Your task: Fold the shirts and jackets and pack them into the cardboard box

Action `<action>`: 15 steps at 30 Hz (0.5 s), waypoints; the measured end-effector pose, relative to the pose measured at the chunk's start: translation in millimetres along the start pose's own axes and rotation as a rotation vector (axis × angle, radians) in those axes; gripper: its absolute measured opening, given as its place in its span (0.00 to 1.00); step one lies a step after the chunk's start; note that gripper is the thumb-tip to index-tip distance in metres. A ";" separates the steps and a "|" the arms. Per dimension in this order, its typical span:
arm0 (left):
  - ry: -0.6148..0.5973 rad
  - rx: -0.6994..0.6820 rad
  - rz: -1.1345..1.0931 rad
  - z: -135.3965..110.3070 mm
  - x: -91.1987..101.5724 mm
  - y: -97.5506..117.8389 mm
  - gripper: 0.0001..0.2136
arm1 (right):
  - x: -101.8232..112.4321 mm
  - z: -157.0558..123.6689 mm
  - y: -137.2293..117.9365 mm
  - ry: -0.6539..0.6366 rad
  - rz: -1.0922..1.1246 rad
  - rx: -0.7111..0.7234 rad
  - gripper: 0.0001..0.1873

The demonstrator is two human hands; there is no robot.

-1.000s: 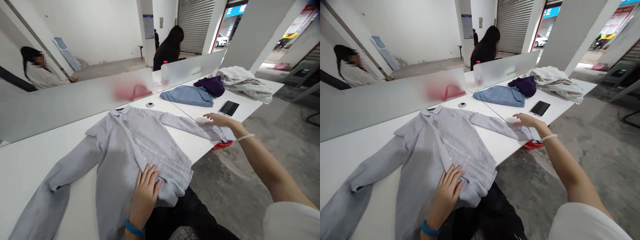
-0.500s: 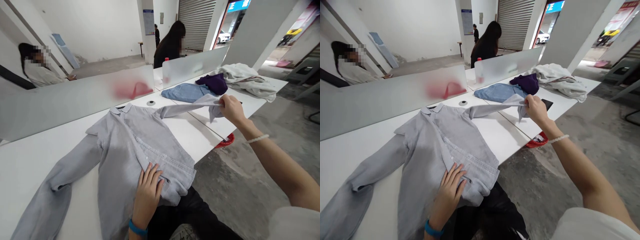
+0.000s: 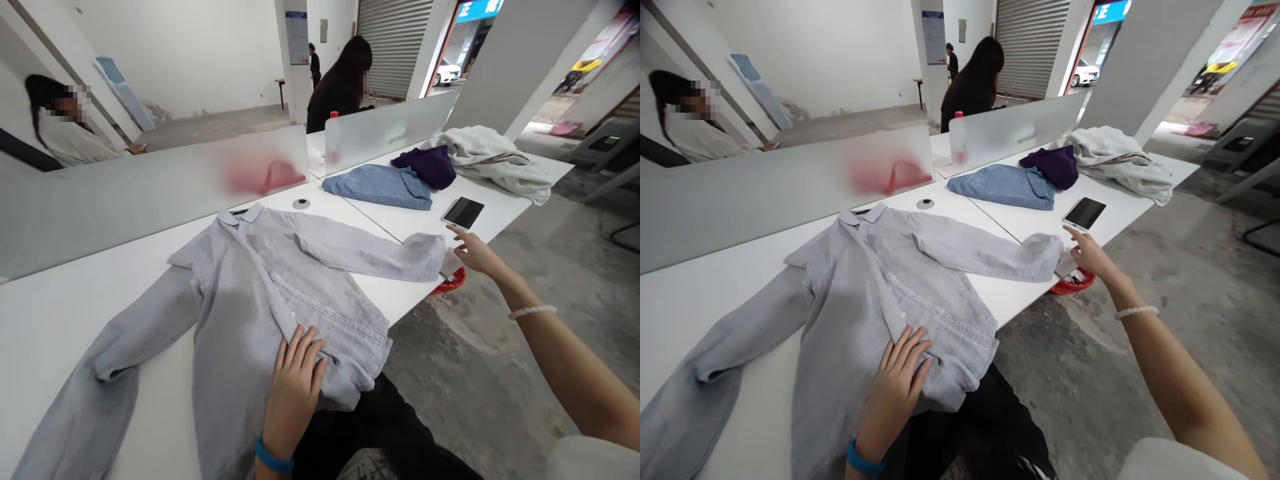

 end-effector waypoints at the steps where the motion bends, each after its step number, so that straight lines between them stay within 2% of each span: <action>1: 0.000 0.001 0.001 0.2 0.2 0.1 0.15 | -6.5 5.1 -4.3 -0.041 0.009 0.061 0.29; 3: -0.008 0.004 0.000 0.7 0.1 0.2 0.15 | -21.1 9.3 -18.4 -0.149 0.016 0.174 0.25; 5: -0.020 0.010 -0.008 1.4 0.2 0.1 0.15 | -29.6 6.8 -36.1 -0.227 0.017 0.257 0.15; 8: -0.045 0.022 -0.016 2.3 -0.8 -0.2 0.15 | -20.7 2.6 -58.2 -0.244 0.182 0.275 0.04; 10: -0.065 0.028 -0.008 2.2 -2.7 -1.1 0.15 | 0.0 7.0 -60.7 -0.181 0.361 0.200 0.03; 12: -0.082 0.026 0.011 1.8 -4.9 -1.6 0.16 | 29.2 17.6 -50.9 -0.065 0.496 0.084 0.07; 14: -0.093 0.013 0.031 2.1 -6.4 -0.4 0.18 | 63.5 30.9 -33.8 0.081 0.516 -0.026 0.15; 15: -0.097 0.004 0.037 2.9 -6.8 0.9 0.18 | 84.2 37.0 -23.9 0.185 0.438 -0.073 0.19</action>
Point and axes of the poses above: each hand's wrist, its own z-axis towards the middle knuckle, its own x-axis out of the back of the hand, y = z × x, the point moved 10 cm from there along z, towards the middle knuckle, and after that the axes turned 1 degree about -x, right-handed, at the moved point
